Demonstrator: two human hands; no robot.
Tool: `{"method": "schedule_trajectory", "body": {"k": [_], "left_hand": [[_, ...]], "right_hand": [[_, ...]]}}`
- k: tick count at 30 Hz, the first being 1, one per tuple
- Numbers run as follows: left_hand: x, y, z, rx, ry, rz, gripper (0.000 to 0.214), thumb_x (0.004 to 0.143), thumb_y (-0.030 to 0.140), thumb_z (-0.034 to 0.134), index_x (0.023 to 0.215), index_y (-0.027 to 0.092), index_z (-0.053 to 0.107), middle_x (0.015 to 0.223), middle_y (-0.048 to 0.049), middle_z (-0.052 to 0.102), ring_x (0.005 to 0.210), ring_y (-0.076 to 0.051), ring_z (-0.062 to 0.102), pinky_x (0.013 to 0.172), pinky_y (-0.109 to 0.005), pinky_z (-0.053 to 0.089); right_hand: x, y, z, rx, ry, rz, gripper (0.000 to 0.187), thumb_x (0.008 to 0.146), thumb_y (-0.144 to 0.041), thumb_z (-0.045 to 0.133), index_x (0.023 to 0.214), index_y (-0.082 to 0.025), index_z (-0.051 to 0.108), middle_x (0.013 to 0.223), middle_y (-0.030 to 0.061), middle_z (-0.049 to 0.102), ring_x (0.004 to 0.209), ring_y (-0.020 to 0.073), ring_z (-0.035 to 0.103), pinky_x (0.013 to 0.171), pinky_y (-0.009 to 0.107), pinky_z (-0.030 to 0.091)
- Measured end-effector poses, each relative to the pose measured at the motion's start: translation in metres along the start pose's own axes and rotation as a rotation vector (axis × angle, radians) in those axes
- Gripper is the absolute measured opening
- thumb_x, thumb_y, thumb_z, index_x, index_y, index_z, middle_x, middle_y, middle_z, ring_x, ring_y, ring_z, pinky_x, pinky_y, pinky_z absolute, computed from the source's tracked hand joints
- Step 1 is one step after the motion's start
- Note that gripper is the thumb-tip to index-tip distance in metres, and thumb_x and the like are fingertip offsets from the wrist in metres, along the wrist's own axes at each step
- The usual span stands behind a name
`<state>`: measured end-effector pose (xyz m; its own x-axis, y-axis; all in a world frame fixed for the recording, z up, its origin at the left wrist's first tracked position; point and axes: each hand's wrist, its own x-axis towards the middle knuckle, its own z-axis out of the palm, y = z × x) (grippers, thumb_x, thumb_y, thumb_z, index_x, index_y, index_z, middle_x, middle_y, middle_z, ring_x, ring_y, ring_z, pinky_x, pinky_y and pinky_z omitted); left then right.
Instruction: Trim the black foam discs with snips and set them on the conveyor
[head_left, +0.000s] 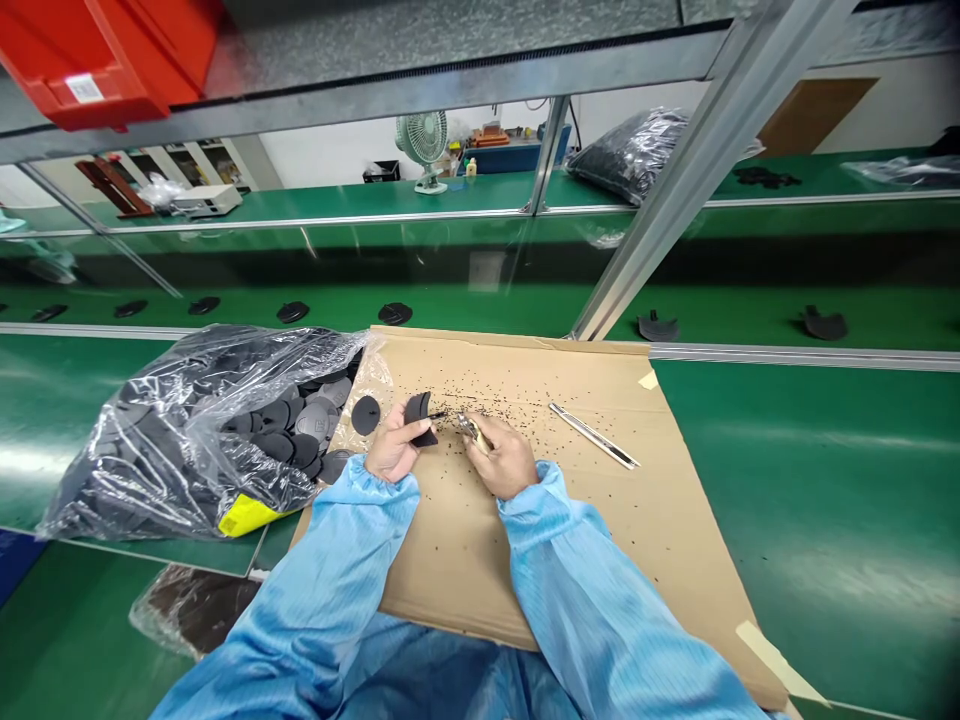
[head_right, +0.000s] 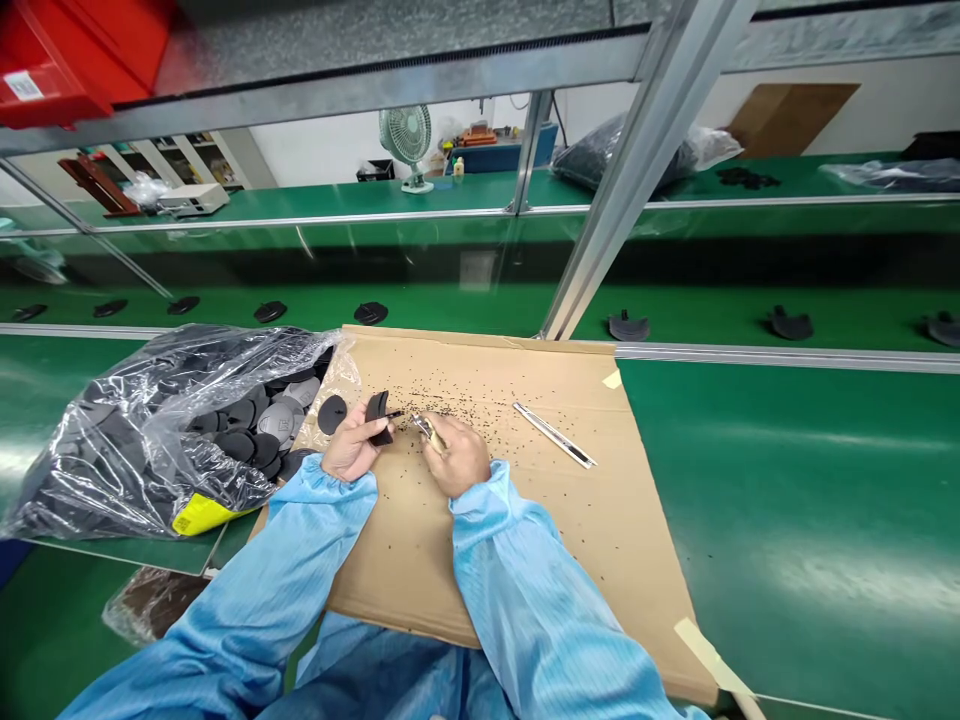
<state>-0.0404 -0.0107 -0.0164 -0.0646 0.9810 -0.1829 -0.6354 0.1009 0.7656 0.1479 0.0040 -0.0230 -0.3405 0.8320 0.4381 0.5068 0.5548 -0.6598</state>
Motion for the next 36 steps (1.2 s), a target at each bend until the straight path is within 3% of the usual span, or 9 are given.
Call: {"method": "schedule_trajectory", "body": {"k": [3,9,16,22,26,31,36], "left_hand": [[0.002,0.001,-0.002,-0.068,0.033,0.014,0.045,0.063,0.009,0.079,0.101,0.017,0.057,0.086,0.0003,0.062,0.062,-0.007,0.056,0.059,-0.020,0.045],[0.004,0.002,-0.005,-0.146,0.085,-0.045,0.046,0.066,0.012,0.079,0.108,0.019,0.060,0.088,0.0000,0.064,0.061,-0.007,0.055,0.052,-0.019,0.045],[0.007,-0.001,-0.010,-0.189,0.069,-0.099,0.030,0.068,0.018,0.081,0.092,0.014,0.062,0.072,0.0021,0.058,0.048,-0.002,0.041,0.044,-0.014,0.035],[0.003,0.002,-0.003,-0.186,0.040,-0.152,0.033,0.072,0.020,0.078,0.101,0.019,0.061,0.071,0.0014,0.058,0.062,-0.010,0.054,0.058,-0.024,0.048],[0.000,0.003,0.000,-0.128,0.034,-0.194,0.026,0.075,0.026,0.076,0.092,0.016,0.060,0.069,0.0009,0.056,0.064,-0.011,0.057,0.058,-0.024,0.049],[0.000,0.004,-0.002,-0.091,0.049,-0.216,0.030,0.075,0.028,0.076,0.097,0.020,0.057,0.069,0.0027,0.052,0.056,-0.009,0.053,0.040,-0.015,0.036],[0.000,0.005,-0.001,-0.105,0.016,-0.236,0.032,0.073,0.027,0.077,0.098,0.019,0.059,0.069,0.0017,0.050,0.055,-0.007,0.049,0.035,-0.011,0.029]], "right_hand": [[0.000,0.002,0.000,0.015,0.053,0.031,0.031,0.085,-0.027,0.054,0.112,-0.021,0.065,0.090,0.0059,0.068,0.081,0.0216,0.063,0.075,0.032,0.051],[0.000,0.001,0.001,0.029,0.032,0.007,0.030,0.085,-0.025,0.054,0.112,-0.021,0.065,0.094,0.0061,0.068,0.084,0.0220,0.063,0.078,0.032,0.050],[-0.001,-0.004,0.000,0.049,-0.004,-0.024,0.031,0.084,-0.025,0.056,0.113,-0.021,0.064,0.093,0.0062,0.068,0.086,0.0220,0.063,0.080,0.033,0.050],[-0.002,-0.008,0.002,0.033,-0.079,-0.073,0.032,0.083,-0.024,0.056,0.115,-0.021,0.063,0.092,0.0064,0.067,0.086,0.0221,0.062,0.080,0.032,0.050],[-0.003,-0.008,0.004,0.005,-0.119,-0.134,0.033,0.085,-0.024,0.054,0.117,-0.022,0.062,0.098,0.0068,0.068,0.089,0.0217,0.062,0.083,0.033,0.049],[-0.004,-0.008,0.006,-0.030,-0.171,-0.144,0.037,0.085,-0.025,0.054,0.121,-0.020,0.061,0.098,0.0073,0.067,0.088,0.0222,0.062,0.082,0.033,0.048],[-0.006,-0.009,0.008,-0.071,-0.218,-0.159,0.036,0.086,-0.025,0.054,0.121,-0.018,0.060,0.096,0.0075,0.066,0.087,0.0216,0.060,0.081,0.031,0.047]]}}
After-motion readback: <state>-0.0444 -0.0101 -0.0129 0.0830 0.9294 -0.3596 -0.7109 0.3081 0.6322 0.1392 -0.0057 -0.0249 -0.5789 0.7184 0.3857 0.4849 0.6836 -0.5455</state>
